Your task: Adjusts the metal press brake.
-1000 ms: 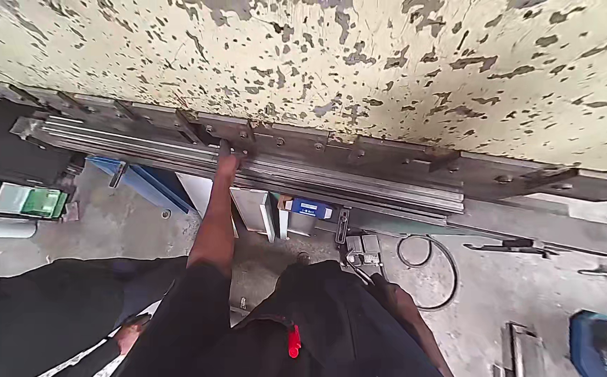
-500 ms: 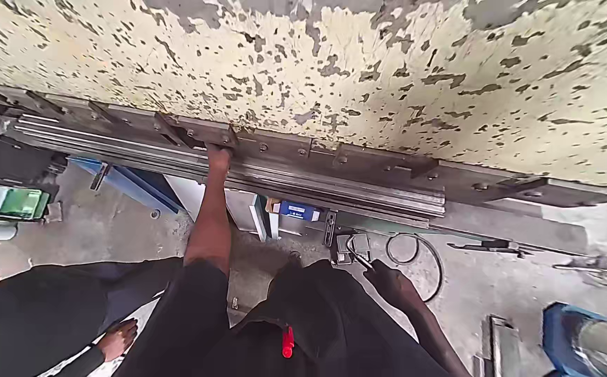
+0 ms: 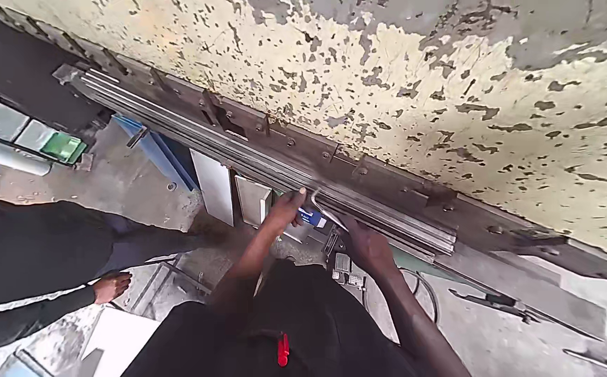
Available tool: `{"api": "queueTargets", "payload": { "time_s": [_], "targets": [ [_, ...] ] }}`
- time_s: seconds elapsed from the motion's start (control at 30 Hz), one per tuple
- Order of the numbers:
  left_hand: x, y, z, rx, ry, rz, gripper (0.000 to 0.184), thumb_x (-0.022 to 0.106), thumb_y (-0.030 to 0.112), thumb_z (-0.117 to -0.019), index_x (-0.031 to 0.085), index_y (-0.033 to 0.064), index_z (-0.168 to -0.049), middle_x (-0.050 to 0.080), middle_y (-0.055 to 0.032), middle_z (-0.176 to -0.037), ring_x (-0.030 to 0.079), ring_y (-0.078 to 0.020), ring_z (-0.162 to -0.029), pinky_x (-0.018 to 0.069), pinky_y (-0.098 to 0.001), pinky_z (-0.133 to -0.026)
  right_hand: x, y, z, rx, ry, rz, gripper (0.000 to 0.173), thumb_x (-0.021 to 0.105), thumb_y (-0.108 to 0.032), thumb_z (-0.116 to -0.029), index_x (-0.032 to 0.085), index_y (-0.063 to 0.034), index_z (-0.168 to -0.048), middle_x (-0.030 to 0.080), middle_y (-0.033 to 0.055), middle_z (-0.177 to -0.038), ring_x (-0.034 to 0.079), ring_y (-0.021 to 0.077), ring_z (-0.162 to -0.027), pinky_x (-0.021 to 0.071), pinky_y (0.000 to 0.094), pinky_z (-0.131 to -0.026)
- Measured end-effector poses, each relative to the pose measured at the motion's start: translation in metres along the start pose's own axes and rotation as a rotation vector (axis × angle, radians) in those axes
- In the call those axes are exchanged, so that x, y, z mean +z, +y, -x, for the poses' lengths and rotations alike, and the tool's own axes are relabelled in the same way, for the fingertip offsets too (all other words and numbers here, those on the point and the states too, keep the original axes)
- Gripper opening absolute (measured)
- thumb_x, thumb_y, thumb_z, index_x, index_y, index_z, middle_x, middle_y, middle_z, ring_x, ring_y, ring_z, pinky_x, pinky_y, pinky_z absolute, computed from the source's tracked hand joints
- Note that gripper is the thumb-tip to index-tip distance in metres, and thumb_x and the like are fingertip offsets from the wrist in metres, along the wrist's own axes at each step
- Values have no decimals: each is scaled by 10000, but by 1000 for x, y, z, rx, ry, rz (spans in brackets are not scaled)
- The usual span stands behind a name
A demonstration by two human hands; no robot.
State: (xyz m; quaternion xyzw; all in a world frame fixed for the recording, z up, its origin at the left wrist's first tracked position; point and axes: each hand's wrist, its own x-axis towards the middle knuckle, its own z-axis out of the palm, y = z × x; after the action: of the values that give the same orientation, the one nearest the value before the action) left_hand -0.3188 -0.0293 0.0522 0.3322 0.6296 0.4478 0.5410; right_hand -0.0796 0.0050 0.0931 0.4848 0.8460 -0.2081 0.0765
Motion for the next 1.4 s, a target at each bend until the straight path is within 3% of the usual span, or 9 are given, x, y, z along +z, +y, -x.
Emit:
{"api": "queueTargets", "payload": {
  "time_s": [0.1, 0.37, 0.6, 0.9, 0.97, 1.03, 1.1, 1.23, 1.4],
  "targets": [
    [-3, 6, 17, 43, 39, 194, 450, 353, 378, -1128, 613, 10, -1104, 653, -88, -716, 546, -125, -486, 495, -253, -486, -26, -34, -25, -118, 24, 113, 381, 455, -419, -1083, 562, -221, -1390, 720, 168, -1017, 714, 408, -888, 550, 607, -738],
    [-104, 29, -16, 169, 293, 289, 431, 421, 468, -1098, 648, 102, -1124, 561, -37, -647, 437, -101, -417, 419, -242, -397, -55, -132, -99, -235, 133, 235, 316, 541, -429, -1049, 618, -301, -1327, 694, 103, -914, 688, 340, -754, 541, 555, -617],
    [-206, 48, -93, 208, 364, 384, 416, 374, 347, -1128, 640, 28, -1134, 611, -44, -666, 527, -121, -457, 490, -272, -436, -68, -195, -174, -266, 317, 223, 308, 582, -485, -1026, 680, -244, -1191, 697, 87, -990, 684, 318, -745, 535, 528, -564],
    [-222, 54, -126, 145, 274, 431, 361, 415, 327, -1123, 610, 31, -1052, 575, -50, -626, 482, -118, -410, 448, -261, -382, -73, -197, -205, -199, 281, 103, 317, 596, -471, -1022, 696, -263, -1239, 736, 67, -970, 715, 301, -823, 572, 558, -678],
    [-225, 59, -126, 107, 240, 499, 356, 426, 333, -1118, 605, 41, -1019, 533, -31, -596, 446, -102, -388, 427, -248, -362, -79, -195, -198, -221, 368, -86, 285, 675, -393, -998, 727, -240, -1233, 749, 49, -1032, 726, 245, -862, 598, 519, -755],
    [-229, 68, -125, 22, 197, 625, 317, 440, 343, -1109, 566, 92, -961, 467, 9, -558, 401, -79, -377, 392, -225, -351, -91, -200, -194, -278, 511, -264, 241, 716, -298, -979, 728, -171, -1184, 724, 40, -997, 679, 174, -766, 593, 432, -690],
    [-234, 77, -126, -84, 122, 777, 260, 445, 341, -1098, 546, 148, -958, 419, 50, -547, 364, -51, -375, 356, -194, -346, -110, -219, -197, -370, 609, -279, 262, 684, -247, -1000, 684, -115, -1227, 709, 67, -1003, 661, 174, -741, 577, 412, -657],
    [-244, 76, -136, -164, -67, 1050, 276, 408, 332, -1081, 540, 182, -890, 378, 79, -533, 345, -35, -355, 341, -178, -332, -144, -269, -233, -645, 594, -239, 300, 608, -148, -1017, 635, -50, -1299, 688, 116, -1130, 692, 209, -954, 600, 409, -856],
    [-247, 73, -129, -124, -218, 1239, 497, 342, 373, -1056, 472, 183, -615, 377, 67, -486, 346, -40, -356, 323, -183, -351, -140, -360, -289, -652, 387, -116, 458, 569, -126, -1022, 515, -188, -1472, 571, 114, -1385, 668, 248, -1111, 602, 432, -886]
  ]
}}
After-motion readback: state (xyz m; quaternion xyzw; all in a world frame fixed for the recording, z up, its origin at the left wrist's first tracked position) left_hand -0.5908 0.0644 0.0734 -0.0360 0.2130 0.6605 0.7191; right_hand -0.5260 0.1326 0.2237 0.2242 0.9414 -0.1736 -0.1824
